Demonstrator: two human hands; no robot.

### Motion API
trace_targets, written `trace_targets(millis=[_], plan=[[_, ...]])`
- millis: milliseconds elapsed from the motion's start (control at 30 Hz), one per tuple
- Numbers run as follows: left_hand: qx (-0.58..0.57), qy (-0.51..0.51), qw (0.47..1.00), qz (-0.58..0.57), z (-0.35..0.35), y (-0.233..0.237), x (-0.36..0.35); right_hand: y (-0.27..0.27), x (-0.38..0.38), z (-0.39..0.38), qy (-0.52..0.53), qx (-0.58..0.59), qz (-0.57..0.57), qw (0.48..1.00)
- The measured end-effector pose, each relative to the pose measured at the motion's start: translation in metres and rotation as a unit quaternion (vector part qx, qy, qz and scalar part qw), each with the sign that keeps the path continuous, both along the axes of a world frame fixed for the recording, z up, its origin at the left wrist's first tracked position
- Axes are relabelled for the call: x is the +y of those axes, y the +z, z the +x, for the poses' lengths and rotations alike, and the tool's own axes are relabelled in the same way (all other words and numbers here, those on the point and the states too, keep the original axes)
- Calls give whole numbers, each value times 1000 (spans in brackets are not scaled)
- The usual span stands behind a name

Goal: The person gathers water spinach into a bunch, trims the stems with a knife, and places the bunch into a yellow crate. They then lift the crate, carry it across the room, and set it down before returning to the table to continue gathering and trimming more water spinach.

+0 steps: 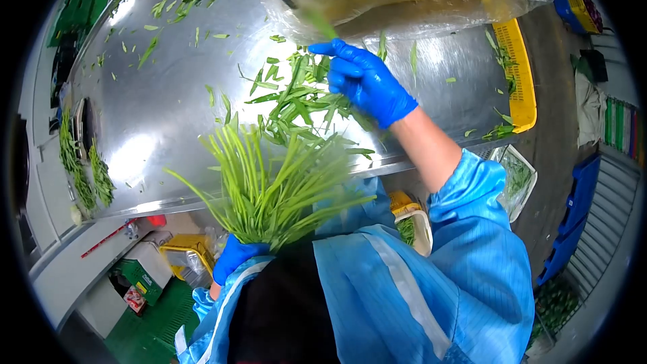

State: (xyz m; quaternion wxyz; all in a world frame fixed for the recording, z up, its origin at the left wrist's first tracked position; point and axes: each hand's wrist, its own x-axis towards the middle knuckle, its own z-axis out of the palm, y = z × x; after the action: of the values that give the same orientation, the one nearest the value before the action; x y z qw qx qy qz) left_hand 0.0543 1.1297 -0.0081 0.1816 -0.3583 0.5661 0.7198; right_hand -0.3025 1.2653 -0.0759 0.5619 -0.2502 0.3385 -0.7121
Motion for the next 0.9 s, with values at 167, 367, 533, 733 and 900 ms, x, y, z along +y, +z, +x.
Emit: trace_targets(millis=[167, 367, 533, 733, 900], plan=[[8, 22, 998, 65, 27, -26, 7, -38, -7, 41, 189, 141, 208, 949], [4, -14, 999, -46, 18, -7, 24, -56, -6, 86, 410, 160, -12, 898], [-3, 32, 999, -26, -3, 4, 21, -32, 11, 44, 303, 282, 45, 909], [-22, -30, 998, 44, 10, -3, -18, 34, 1, 15, 135, 254, 192, 938], [15, -66, 996, 61, 20, -1, -49, 54, -28, 6, 99, 645, 306, 693]])
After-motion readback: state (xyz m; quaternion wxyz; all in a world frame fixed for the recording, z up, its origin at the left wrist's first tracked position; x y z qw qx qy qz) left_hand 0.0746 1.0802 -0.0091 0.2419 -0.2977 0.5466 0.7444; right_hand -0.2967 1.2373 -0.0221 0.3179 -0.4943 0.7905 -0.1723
